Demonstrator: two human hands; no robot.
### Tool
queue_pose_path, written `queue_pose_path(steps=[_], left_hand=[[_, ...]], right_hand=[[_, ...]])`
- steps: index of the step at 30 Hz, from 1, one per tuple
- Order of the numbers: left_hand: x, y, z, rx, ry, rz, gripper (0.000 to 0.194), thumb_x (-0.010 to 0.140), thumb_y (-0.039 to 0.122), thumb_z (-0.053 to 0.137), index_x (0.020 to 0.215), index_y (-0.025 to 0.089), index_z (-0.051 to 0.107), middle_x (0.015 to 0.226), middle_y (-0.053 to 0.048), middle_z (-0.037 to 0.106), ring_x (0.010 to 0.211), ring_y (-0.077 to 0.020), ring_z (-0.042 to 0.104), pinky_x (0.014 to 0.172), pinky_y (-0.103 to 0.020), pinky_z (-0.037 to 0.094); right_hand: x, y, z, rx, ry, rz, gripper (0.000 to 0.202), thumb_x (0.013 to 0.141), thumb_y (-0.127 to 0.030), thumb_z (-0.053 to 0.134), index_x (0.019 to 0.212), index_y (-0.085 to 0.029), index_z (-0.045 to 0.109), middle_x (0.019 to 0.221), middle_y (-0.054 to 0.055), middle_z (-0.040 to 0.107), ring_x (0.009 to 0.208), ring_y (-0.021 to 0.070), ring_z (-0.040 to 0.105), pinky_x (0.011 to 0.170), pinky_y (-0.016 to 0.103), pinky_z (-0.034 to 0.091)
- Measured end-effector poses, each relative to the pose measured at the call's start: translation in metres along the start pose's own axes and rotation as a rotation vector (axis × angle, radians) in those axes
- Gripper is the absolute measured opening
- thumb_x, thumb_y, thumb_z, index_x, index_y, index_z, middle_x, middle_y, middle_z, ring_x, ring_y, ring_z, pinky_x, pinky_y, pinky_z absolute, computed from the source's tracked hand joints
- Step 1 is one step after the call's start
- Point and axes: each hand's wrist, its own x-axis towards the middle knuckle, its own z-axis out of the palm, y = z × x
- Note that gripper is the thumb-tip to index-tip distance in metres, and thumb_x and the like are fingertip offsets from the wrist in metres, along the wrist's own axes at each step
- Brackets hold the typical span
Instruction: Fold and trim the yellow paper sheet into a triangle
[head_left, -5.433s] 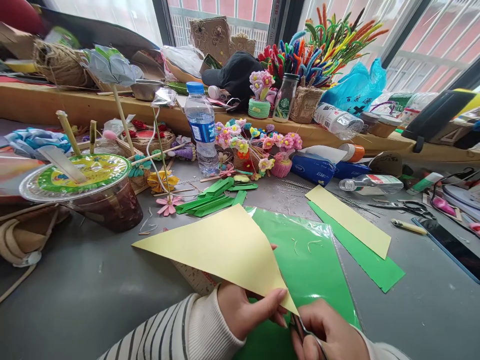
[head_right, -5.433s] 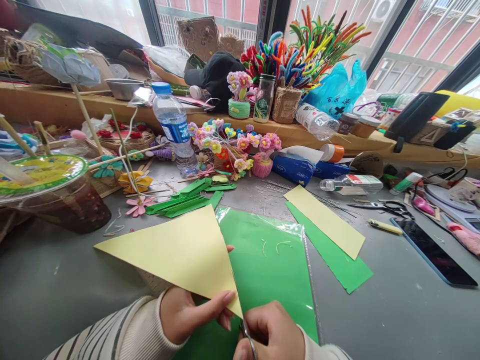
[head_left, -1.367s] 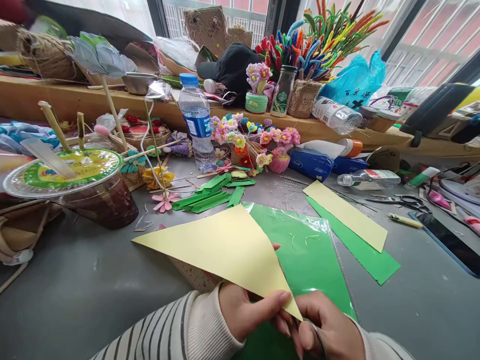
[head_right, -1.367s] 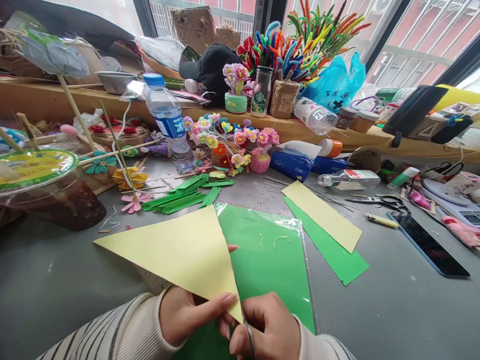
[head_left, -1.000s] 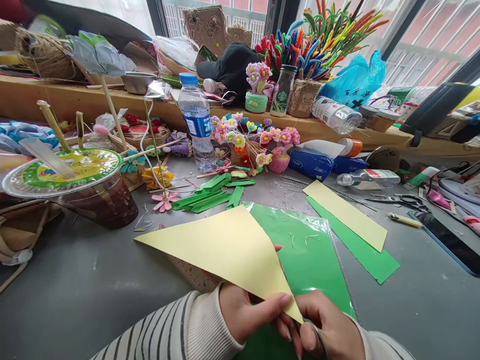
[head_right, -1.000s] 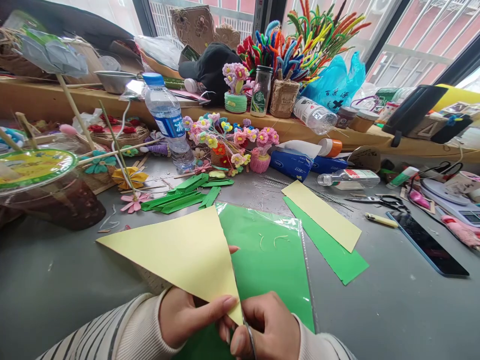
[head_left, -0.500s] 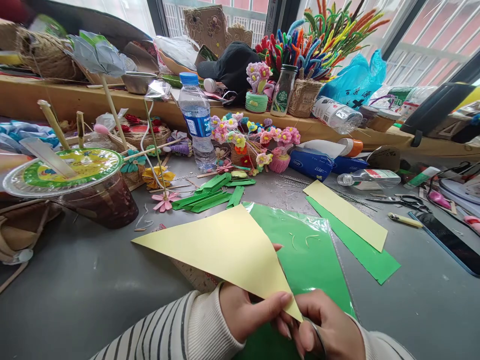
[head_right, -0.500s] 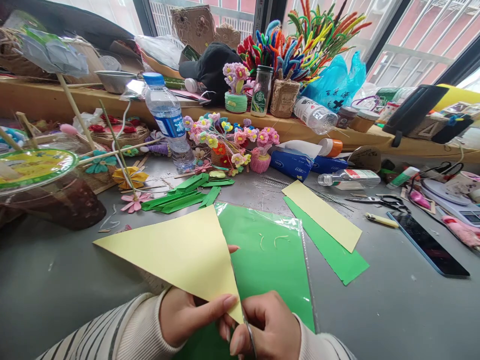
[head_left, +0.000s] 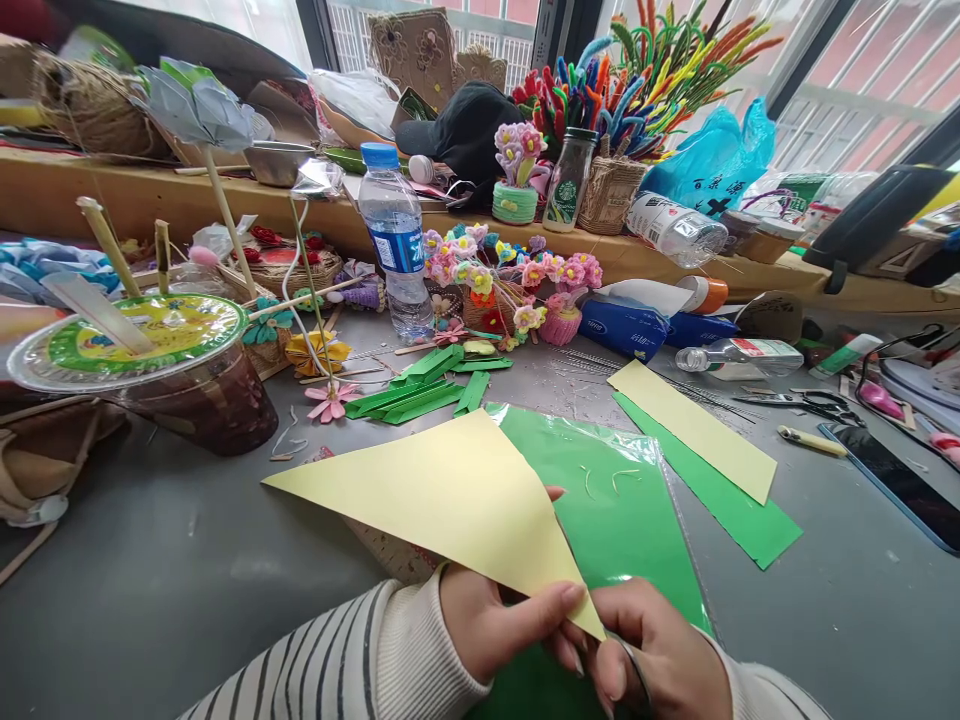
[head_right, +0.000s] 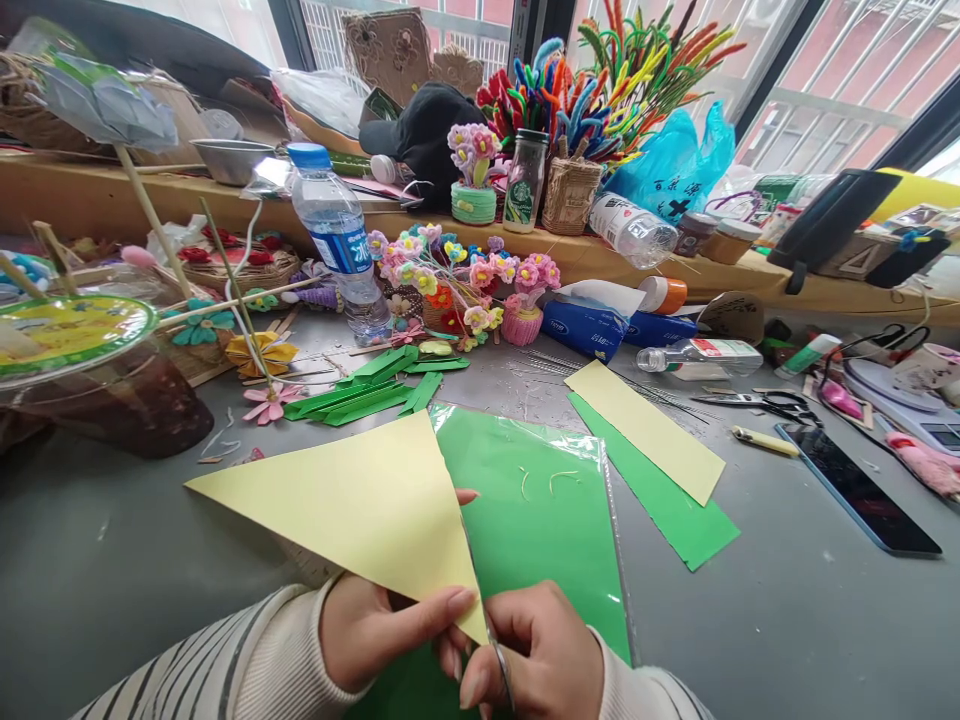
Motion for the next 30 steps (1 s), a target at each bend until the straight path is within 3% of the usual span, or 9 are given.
queue_pose_path(steps=[6, 10, 16, 23, 30], left_hand=[[0.0000, -0.0001, -0.0002, -0.044, -0.042, -0.035, 0.057, 0.065, 0.030, 0.058, 0.117, 0.021, 0.034, 0.073, -0.002, 0.057, 0.060, -0.0158, 0.057, 0.059, -0.028, 0.048], [-0.0002, 0.0021, 0.0000, 0.031, -0.016, 0.013, 0.056, 0.064, 0.027, 0.059, 0.114, 0.019, 0.037, 0.075, -0.002, 0.056, 0.069, -0.0172, 0.055, 0.064, -0.028, 0.047], [-0.0006, 0.0076, 0.0001, 0.101, -0.012, 0.006, 0.055, 0.063, 0.028, 0.057, 0.113, 0.017, 0.037, 0.072, 0.000, 0.054, 0.065, -0.0142, 0.053, 0.063, -0.026, 0.044], [0.0003, 0.0040, -0.0007, 0.132, -0.002, 0.032, 0.055, 0.063, 0.030, 0.057, 0.113, 0.018, 0.037, 0.080, -0.003, 0.054, 0.077, -0.0194, 0.053, 0.072, -0.031, 0.042], [-0.0004, 0.0046, 0.0000, 0.087, -0.019, -0.004, 0.056, 0.064, 0.029, 0.056, 0.114, 0.017, 0.035, 0.073, -0.001, 0.053, 0.069, -0.0166, 0.054, 0.066, -0.028, 0.043]], right_hand=[[0.0000, 0.0017, -0.0002, -0.011, 0.000, -0.024, 0.054, 0.055, -0.067, 0.046, 0.058, -0.013, 0.046, 0.043, -0.004, 0.034, 0.042, 0.0060, 0.029, 0.039, 0.018, 0.026], [0.0006, 0.0032, -0.0005, -0.055, -0.012, -0.075, 0.055, 0.055, -0.069, 0.043, 0.056, -0.014, 0.045, 0.044, -0.004, 0.037, 0.041, 0.0063, 0.031, 0.040, 0.018, 0.028], [0.0011, -0.0003, 0.0011, -0.073, -0.016, -0.087, 0.055, 0.055, -0.070, 0.041, 0.052, -0.015, 0.041, 0.046, -0.003, 0.036, 0.042, 0.0066, 0.032, 0.040, 0.019, 0.029], [0.0016, -0.0013, 0.0025, -0.042, -0.003, -0.076, 0.056, 0.055, -0.070, 0.041, 0.051, -0.015, 0.042, 0.043, -0.004, 0.034, 0.041, 0.0062, 0.029, 0.040, 0.019, 0.027], [0.0019, 0.0009, 0.0021, -0.016, 0.003, -0.066, 0.057, 0.054, -0.070, 0.042, 0.054, -0.014, 0.044, 0.043, -0.004, 0.034, 0.041, 0.0061, 0.028, 0.040, 0.019, 0.026]])
